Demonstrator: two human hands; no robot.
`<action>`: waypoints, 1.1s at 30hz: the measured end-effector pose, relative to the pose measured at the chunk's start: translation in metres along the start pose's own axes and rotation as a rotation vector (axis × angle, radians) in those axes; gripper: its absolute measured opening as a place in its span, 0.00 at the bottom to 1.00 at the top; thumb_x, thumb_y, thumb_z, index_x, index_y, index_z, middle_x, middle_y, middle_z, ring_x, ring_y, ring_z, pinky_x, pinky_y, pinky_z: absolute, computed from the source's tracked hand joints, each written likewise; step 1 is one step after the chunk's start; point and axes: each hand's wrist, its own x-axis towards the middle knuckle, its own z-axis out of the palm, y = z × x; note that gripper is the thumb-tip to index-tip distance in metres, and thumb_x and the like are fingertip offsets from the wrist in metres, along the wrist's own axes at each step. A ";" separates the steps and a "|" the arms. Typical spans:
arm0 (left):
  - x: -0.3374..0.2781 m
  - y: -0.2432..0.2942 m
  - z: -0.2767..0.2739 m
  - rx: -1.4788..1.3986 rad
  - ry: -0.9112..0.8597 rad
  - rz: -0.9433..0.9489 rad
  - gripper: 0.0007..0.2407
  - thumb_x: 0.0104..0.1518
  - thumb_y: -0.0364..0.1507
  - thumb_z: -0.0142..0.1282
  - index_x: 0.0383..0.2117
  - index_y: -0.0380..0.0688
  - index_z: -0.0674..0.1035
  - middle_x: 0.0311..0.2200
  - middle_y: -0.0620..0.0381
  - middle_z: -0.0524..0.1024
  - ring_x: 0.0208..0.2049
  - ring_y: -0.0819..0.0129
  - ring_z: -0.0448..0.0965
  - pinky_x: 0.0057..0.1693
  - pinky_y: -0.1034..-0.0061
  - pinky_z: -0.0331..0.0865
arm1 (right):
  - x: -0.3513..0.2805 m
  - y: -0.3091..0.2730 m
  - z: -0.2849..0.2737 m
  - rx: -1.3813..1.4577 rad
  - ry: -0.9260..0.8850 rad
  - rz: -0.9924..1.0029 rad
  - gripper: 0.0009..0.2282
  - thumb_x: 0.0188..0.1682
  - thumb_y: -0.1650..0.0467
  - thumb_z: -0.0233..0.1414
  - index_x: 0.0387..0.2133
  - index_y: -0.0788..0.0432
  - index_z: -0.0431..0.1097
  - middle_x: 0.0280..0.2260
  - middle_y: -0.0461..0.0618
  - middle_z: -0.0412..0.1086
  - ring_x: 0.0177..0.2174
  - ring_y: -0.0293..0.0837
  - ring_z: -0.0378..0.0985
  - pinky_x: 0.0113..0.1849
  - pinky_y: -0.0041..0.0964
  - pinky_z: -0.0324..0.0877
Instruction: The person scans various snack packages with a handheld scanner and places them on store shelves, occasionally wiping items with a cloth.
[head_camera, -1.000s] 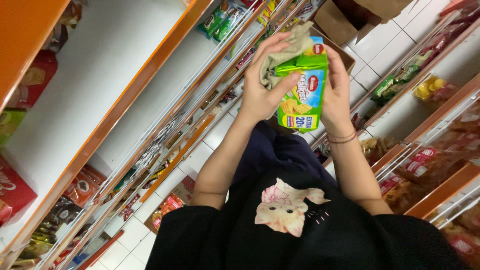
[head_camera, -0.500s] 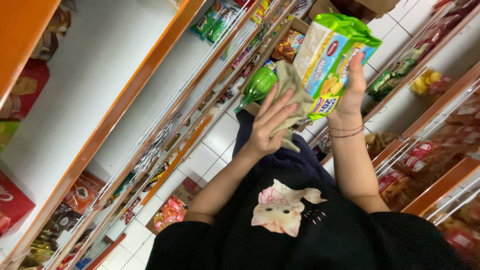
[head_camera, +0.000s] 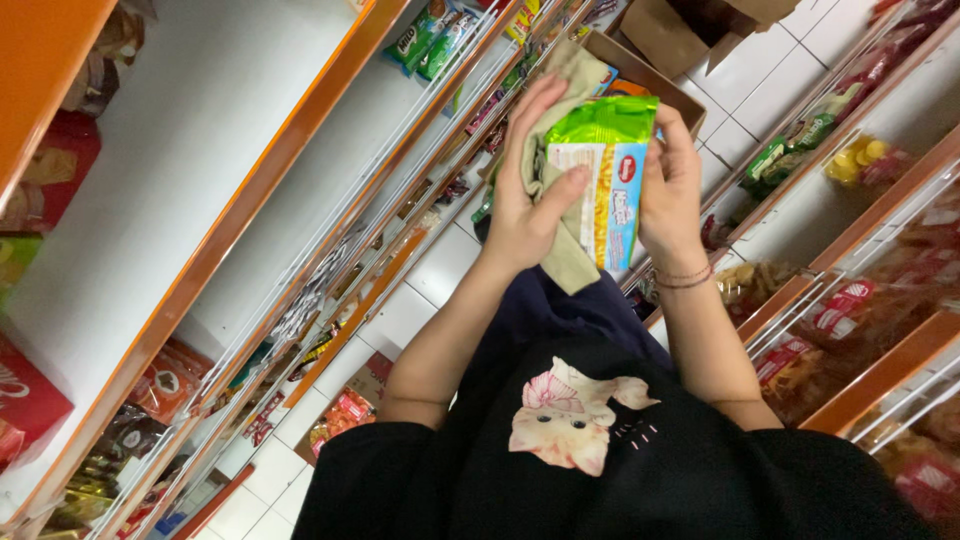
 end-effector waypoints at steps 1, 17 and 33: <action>0.000 0.003 0.000 0.052 0.014 -0.019 0.25 0.66 0.33 0.54 0.67 0.39 0.63 0.71 0.47 0.57 0.75 0.57 0.54 0.79 0.64 0.46 | -0.002 -0.007 0.003 0.081 -0.082 -0.037 0.35 0.55 0.50 0.54 0.63 0.66 0.56 0.56 0.53 0.68 0.53 0.41 0.70 0.56 0.37 0.66; -0.064 -0.036 0.007 0.207 -0.232 0.066 0.23 0.58 0.21 0.46 0.63 0.40 0.72 0.69 0.44 0.64 0.75 0.49 0.52 0.78 0.59 0.49 | 0.007 0.013 -0.030 0.494 0.156 0.010 0.26 0.58 0.59 0.53 0.64 0.64 0.61 0.58 0.54 0.70 0.55 0.47 0.74 0.59 0.42 0.69; -0.003 -0.389 0.085 0.512 -0.079 -0.172 0.12 0.61 0.26 0.53 0.48 0.34 0.79 0.49 0.42 0.77 0.51 0.46 0.78 0.61 0.64 0.70 | -0.096 0.069 -0.125 0.638 0.537 0.026 0.30 0.57 0.51 0.48 0.67 0.56 0.60 0.62 0.51 0.67 0.60 0.50 0.72 0.61 0.46 0.67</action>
